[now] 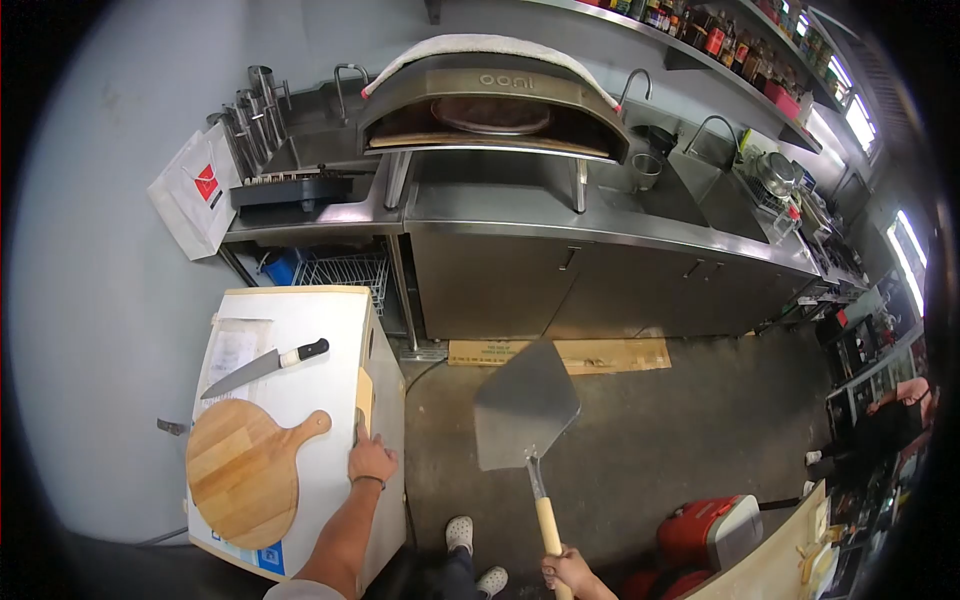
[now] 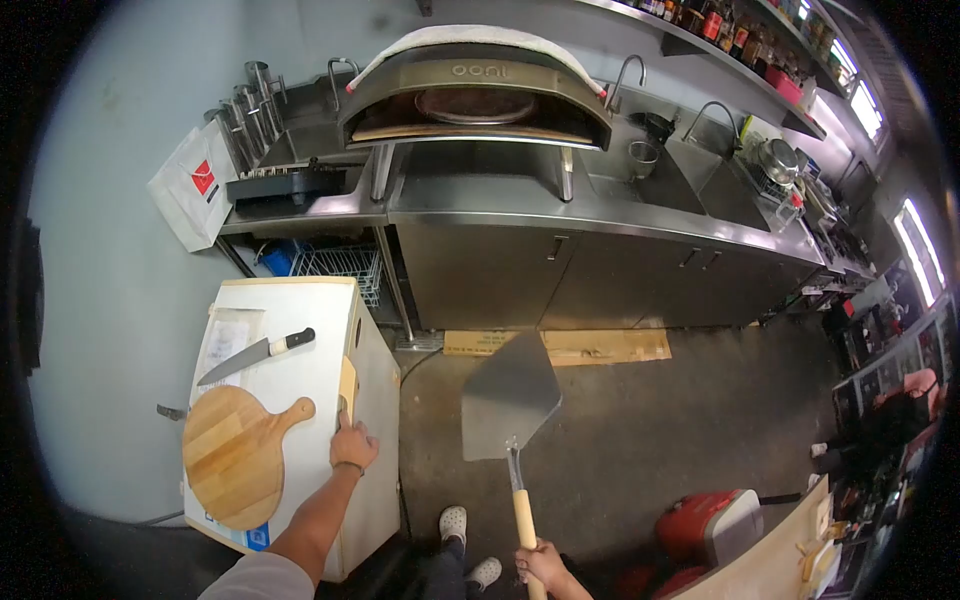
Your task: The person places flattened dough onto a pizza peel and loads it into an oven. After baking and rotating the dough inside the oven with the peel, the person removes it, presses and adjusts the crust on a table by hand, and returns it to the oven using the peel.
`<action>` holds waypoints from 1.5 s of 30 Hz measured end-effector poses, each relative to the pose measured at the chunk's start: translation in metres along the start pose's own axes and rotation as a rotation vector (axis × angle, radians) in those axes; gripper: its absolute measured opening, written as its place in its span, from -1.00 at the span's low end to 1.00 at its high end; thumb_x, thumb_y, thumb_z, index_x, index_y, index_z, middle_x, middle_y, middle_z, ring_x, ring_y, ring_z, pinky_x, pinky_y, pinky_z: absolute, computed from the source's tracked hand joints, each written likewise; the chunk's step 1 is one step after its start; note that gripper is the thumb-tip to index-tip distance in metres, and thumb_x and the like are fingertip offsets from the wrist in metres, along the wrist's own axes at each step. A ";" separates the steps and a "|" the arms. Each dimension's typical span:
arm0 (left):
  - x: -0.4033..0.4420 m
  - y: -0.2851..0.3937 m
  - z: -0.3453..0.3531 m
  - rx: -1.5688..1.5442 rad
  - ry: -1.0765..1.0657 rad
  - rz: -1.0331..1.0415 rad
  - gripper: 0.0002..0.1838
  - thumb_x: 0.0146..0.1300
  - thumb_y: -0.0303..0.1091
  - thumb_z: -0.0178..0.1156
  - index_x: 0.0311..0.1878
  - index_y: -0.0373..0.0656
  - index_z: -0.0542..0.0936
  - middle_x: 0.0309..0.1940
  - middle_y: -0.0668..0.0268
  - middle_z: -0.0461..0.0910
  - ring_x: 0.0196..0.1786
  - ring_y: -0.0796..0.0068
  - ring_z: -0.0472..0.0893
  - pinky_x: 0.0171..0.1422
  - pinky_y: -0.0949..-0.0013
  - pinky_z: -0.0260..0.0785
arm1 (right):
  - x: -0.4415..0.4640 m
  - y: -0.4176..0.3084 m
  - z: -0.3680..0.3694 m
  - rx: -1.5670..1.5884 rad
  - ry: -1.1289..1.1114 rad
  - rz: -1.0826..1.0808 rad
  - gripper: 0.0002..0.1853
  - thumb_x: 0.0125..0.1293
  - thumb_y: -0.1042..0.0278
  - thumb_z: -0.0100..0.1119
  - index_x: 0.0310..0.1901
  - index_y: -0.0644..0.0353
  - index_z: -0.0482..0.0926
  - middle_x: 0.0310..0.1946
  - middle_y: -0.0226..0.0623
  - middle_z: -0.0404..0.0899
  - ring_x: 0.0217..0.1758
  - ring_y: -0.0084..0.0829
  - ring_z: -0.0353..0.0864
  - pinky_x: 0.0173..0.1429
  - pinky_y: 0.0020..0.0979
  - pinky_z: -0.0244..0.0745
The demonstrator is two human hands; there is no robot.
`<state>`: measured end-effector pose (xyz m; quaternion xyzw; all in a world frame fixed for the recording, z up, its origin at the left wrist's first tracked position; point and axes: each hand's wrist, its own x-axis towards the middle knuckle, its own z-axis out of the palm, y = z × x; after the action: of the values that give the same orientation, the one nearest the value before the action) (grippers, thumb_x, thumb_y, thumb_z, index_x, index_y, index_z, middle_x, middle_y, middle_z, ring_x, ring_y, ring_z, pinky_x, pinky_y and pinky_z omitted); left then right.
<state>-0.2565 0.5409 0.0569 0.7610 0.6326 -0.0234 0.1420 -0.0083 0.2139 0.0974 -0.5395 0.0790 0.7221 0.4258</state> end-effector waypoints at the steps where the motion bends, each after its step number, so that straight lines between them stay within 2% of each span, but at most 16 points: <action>1: 0.000 0.000 0.001 0.011 0.007 -0.006 -0.64 0.02 -0.18 0.14 -0.17 -0.22 0.60 0.16 -0.01 0.25 -0.20 0.10 0.60 -0.03 0.16 0.48 | -0.013 -0.005 0.006 -0.228 0.129 -0.092 -0.90 0.14 0.57 0.07 -0.32 0.22 0.38 -0.71 -0.39 0.33 -0.73 -0.52 0.32 -0.63 -0.47 0.27; 3: -0.001 -0.002 0.004 -0.004 0.058 0.016 -0.68 0.00 -0.20 0.14 -0.23 -0.22 0.59 0.10 0.00 0.27 -0.24 0.09 0.60 -0.07 0.14 0.48 | -0.056 -0.029 0.037 -0.463 0.254 -0.188 -0.87 0.10 0.57 0.09 -0.32 0.24 0.37 -0.70 -0.34 0.37 -0.73 -0.49 0.36 -0.63 -0.45 0.30; 5: 0.000 -0.005 0.010 -0.015 0.109 0.038 -0.72 -0.01 -0.21 0.14 -0.30 -0.21 0.59 0.04 0.01 0.30 -0.27 0.08 0.60 -0.10 0.13 0.49 | -0.107 -0.056 0.083 -0.720 0.576 -0.390 -0.86 0.18 0.51 0.02 -0.25 0.36 0.48 -0.51 -0.12 0.56 -0.44 -0.25 0.58 -0.34 -0.36 0.48; 6: 0.002 -0.006 0.013 -0.010 0.101 0.033 -0.71 -0.01 -0.22 0.14 -0.30 -0.22 0.59 0.04 0.01 0.30 -0.27 0.08 0.60 -0.11 0.13 0.50 | -0.080 -0.032 0.035 -0.945 0.616 -0.380 -0.65 0.13 0.56 0.07 0.00 0.40 0.42 -0.31 0.11 0.59 -0.17 -0.11 0.61 -0.13 -0.28 0.48; 11: -0.001 -0.005 0.009 -0.007 0.108 0.043 -0.70 -0.02 -0.21 0.14 -0.30 -0.23 0.59 0.02 0.02 0.31 -0.29 0.07 0.60 -0.12 0.12 0.50 | -0.095 -0.032 0.004 -1.017 0.800 -0.612 -0.69 0.11 0.53 0.12 -0.07 0.29 0.43 -0.40 0.06 0.56 -0.27 -0.11 0.60 -0.15 -0.22 0.46; 12: 0.000 -0.005 0.012 -0.011 0.112 0.036 -0.70 -0.02 -0.21 0.14 -0.30 -0.23 0.59 0.02 0.02 0.31 -0.29 0.07 0.60 -0.11 0.12 0.51 | -0.103 -0.031 0.004 -0.957 0.722 -0.762 -0.69 0.09 0.56 0.08 -0.08 0.31 0.43 -0.47 -0.09 0.56 -0.35 -0.17 0.57 -0.21 -0.24 0.47; 16: 0.000 -0.001 0.006 0.004 0.060 0.006 -0.69 -0.02 -0.20 0.14 -0.28 -0.22 0.59 0.04 0.02 0.30 -0.27 0.09 0.60 -0.09 0.14 0.50 | -0.130 -0.050 0.015 -0.552 0.452 -0.436 -0.64 0.06 0.59 -0.05 -0.04 0.39 0.43 -0.41 -0.23 0.54 -0.30 -0.35 0.54 -0.18 -0.34 0.48; 21: -0.002 -0.001 0.005 0.000 0.083 0.026 -0.68 -0.02 -0.20 0.13 -0.24 -0.21 0.59 0.01 0.04 0.30 -0.26 0.10 0.60 -0.09 0.15 0.50 | -0.113 -0.031 0.017 -0.816 0.560 -0.630 -0.59 0.08 0.59 -0.02 0.03 0.43 0.42 -0.30 -0.10 0.58 -0.23 -0.28 0.56 -0.08 -0.33 0.48; 24: -0.002 0.001 0.003 0.004 0.085 0.023 -0.68 -0.02 -0.20 0.12 -0.25 -0.21 0.59 -0.01 0.04 0.30 -0.26 0.09 0.60 -0.09 0.15 0.50 | -0.088 -0.015 -0.008 -1.071 0.754 -0.731 -0.71 0.12 0.57 0.00 -0.10 0.45 0.44 -0.43 -0.17 0.56 -0.39 -0.34 0.56 -0.28 -0.34 0.50; 26: -0.004 0.000 0.002 0.010 0.066 0.021 -0.69 -0.02 -0.20 0.11 -0.26 -0.21 0.59 -0.02 0.05 0.30 -0.26 0.09 0.60 -0.08 0.15 0.50 | -0.080 -0.013 -0.022 -1.237 0.701 -0.951 -0.86 0.05 0.61 0.07 -0.34 0.27 0.35 -0.69 -0.31 0.40 -0.74 -0.49 0.38 -0.66 -0.43 0.29; 27: -0.003 0.001 0.000 0.008 0.051 0.012 -0.68 0.00 -0.20 0.13 -0.25 -0.23 0.59 0.01 0.04 0.30 -0.26 0.10 0.61 -0.09 0.17 0.50 | -0.078 -0.007 -0.027 -1.235 0.704 -0.941 -0.86 0.05 0.61 0.07 -0.34 0.27 0.35 -0.69 -0.31 0.40 -0.74 -0.49 0.38 -0.66 -0.43 0.29; 29: -0.002 0.003 0.000 0.001 0.029 0.006 -0.66 0.02 -0.19 0.15 -0.23 -0.25 0.60 0.04 0.04 0.31 -0.26 0.12 0.61 -0.10 0.19 0.50 | -0.087 -0.019 0.000 -0.538 0.465 -0.445 -0.86 0.04 0.64 0.04 -0.35 0.28 0.35 -0.71 -0.35 0.37 -0.75 -0.51 0.38 -0.68 -0.46 0.26; 30: -0.002 0.002 0.000 0.007 0.036 0.010 -0.66 0.02 -0.19 0.15 -0.23 -0.25 0.59 0.05 0.04 0.31 -0.27 0.11 0.62 -0.10 0.19 0.51 | -0.085 -0.017 0.004 -0.429 0.390 -0.407 -0.87 0.03 0.66 0.02 -0.37 0.28 0.35 -0.71 -0.36 0.37 -0.75 -0.51 0.38 -0.69 -0.46 0.26; 37: -0.002 0.001 0.001 0.034 0.026 0.008 -0.65 0.04 -0.17 0.18 -0.20 -0.24 0.58 0.06 0.04 0.30 -0.23 0.10 0.61 -0.07 0.16 0.49 | -0.088 -0.005 0.021 -0.383 0.267 -0.227 -0.87 0.15 0.55 0.01 -0.25 0.36 0.42 -0.59 -0.33 0.46 -0.62 -0.48 0.45 -0.56 -0.42 0.40; 38: -0.002 0.001 0.000 0.036 0.026 0.005 -0.65 0.04 -0.17 0.18 -0.20 -0.24 0.58 0.06 0.04 0.30 -0.23 0.10 0.61 -0.07 0.16 0.49 | -0.098 -0.009 0.038 -0.312 0.296 -0.207 -0.95 0.17 0.55 0.02 -0.34 0.24 0.37 -0.69 -0.46 0.34 -0.73 -0.60 0.30 -0.72 -0.49 0.22; 45: -0.003 0.006 -0.006 0.018 0.006 -0.016 -0.64 0.02 -0.18 0.21 -0.20 -0.25 0.59 0.14 0.01 0.27 -0.19 0.09 0.61 -0.03 0.16 0.48 | -0.078 0.025 0.017 -0.115 0.227 -0.048 -0.95 0.21 0.52 0.05 -0.36 0.23 0.38 -0.70 -0.48 0.31 -0.73 -0.58 0.27 -0.69 -0.47 0.23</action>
<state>-0.2521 0.5389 0.0640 0.7573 0.6388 -0.0281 0.1329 -0.0335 0.1664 0.1616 -0.6432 0.0723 0.6492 0.3994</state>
